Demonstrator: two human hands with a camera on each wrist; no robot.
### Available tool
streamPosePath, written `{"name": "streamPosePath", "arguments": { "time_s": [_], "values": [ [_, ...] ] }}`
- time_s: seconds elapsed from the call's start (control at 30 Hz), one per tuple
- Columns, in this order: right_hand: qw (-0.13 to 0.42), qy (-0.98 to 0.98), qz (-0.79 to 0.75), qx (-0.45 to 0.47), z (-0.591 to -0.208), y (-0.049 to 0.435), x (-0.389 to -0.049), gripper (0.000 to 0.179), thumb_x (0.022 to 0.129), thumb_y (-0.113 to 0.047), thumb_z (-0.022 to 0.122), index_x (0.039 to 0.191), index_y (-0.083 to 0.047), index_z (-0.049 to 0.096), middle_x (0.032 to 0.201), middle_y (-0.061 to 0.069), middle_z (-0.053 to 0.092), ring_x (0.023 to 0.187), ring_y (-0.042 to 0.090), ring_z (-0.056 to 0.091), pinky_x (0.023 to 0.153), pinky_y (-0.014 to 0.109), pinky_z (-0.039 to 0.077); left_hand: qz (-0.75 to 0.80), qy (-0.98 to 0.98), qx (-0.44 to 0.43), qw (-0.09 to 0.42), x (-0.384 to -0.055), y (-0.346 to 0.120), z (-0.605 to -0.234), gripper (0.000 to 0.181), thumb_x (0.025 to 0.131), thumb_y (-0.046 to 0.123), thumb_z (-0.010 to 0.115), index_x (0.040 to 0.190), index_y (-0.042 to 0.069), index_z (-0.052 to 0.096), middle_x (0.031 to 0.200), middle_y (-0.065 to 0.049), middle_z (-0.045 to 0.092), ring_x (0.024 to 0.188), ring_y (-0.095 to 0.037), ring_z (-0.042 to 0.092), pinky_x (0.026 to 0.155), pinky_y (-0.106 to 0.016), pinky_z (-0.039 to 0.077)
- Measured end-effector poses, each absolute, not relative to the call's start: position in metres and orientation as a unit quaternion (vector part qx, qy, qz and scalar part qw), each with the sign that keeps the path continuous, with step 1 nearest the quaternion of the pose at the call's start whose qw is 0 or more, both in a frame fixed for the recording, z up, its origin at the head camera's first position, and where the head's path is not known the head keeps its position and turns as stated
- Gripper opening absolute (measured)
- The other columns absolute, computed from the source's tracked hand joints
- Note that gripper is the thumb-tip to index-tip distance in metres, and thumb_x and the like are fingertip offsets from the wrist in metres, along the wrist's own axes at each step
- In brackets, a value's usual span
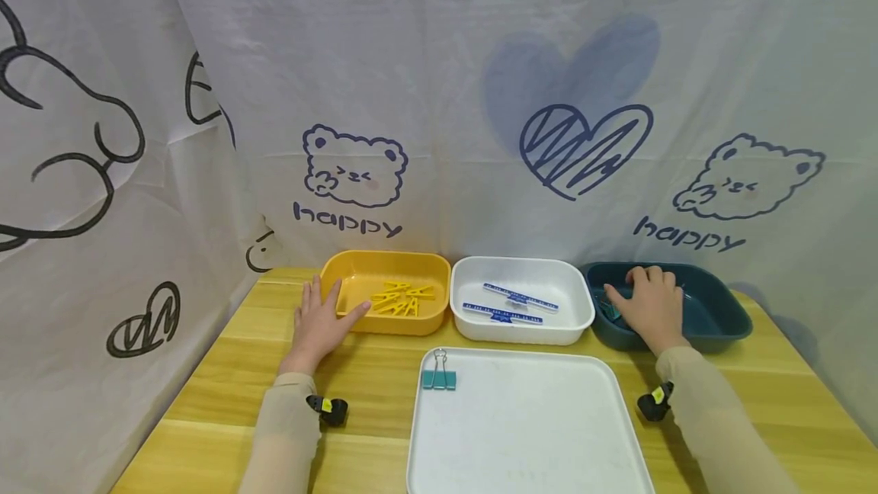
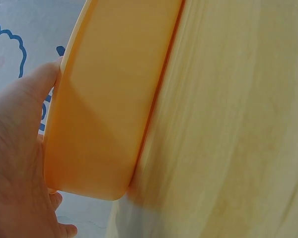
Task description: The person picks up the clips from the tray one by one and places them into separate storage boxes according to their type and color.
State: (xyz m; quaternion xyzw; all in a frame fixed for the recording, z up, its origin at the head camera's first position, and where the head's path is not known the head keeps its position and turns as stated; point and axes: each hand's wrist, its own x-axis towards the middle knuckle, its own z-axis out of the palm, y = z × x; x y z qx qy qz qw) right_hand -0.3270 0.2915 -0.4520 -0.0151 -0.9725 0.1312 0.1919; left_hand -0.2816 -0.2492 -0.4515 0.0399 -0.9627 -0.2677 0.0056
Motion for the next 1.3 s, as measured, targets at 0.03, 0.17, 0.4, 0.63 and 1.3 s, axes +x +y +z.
{"name": "streamPosePath", "arguments": {
  "time_s": [0.03,0.17,0.4,0.63,1.3],
  "values": [
    [0.204,-0.97,0.133,-0.013,-0.452,0.291,-0.327,0.044,0.09,-0.04,0.065,0.099,0.001,0.054,0.111,0.028,0.048,0.099,0.044,0.037,0.081,0.059,0.035,-0.268,-0.962,0.04,0.006,-0.282,-0.249,-0.451,0.099,0.088,0.077,0.04,0.157,0.01,0.018,0.163,-0.02,-0.014,0.15,-0.043,-0.013,0.117,-0.069,0.001],
    [0.247,-0.958,0.144,-0.006,-0.453,0.291,-0.326,0.041,0.091,-0.037,0.065,0.102,0.001,0.055,0.112,0.027,0.049,0.102,0.045,0.038,0.085,0.059,0.034,-0.267,-0.963,0.039,0.007,-0.281,-0.249,-0.45,0.099,0.087,0.077,0.04,0.157,0.01,0.019,0.163,-0.02,-0.013,0.15,-0.044,-0.012,0.117,-0.069,0.001],
    [0.286,-0.944,0.164,0.006,-0.448,0.286,-0.32,0.037,0.09,-0.031,0.066,0.104,0.002,0.057,0.113,0.027,0.051,0.105,0.045,0.04,0.088,0.059,0.034,-0.275,-0.961,0.035,0.007,-0.281,-0.248,-0.446,0.098,0.088,0.076,0.042,0.156,0.009,0.019,0.163,-0.021,-0.014,0.15,-0.044,-0.013,0.116,-0.069,0.0],
    [0.314,-0.931,0.179,0.053,-0.438,0.275,-0.309,0.033,0.087,-0.028,0.07,0.101,0.001,0.06,0.107,0.023,0.053,0.099,0.042,0.043,0.084,0.059,0.036,-0.275,-0.961,0.036,0.004,-0.28,-0.247,-0.445,0.098,0.088,0.075,0.042,0.156,0.009,0.018,0.163,-0.02,-0.015,0.15,-0.043,-0.014,0.116,-0.069,0.0],
    [0.333,-0.905,0.202,0.17,-0.419,0.219,-0.284,0.033,0.08,-0.028,0.076,0.099,-0.005,0.063,0.102,0.016,0.057,0.1,0.034,0.047,0.08,0.049,0.039,-0.271,-0.962,0.034,0.006,-0.28,-0.249,-0.448,0.098,0.088,0.076,0.041,0.156,0.009,0.019,0.163,-0.021,-0.013,0.15,-0.044,-0.012,0.116,-0.069,0.001]
  ]
}}
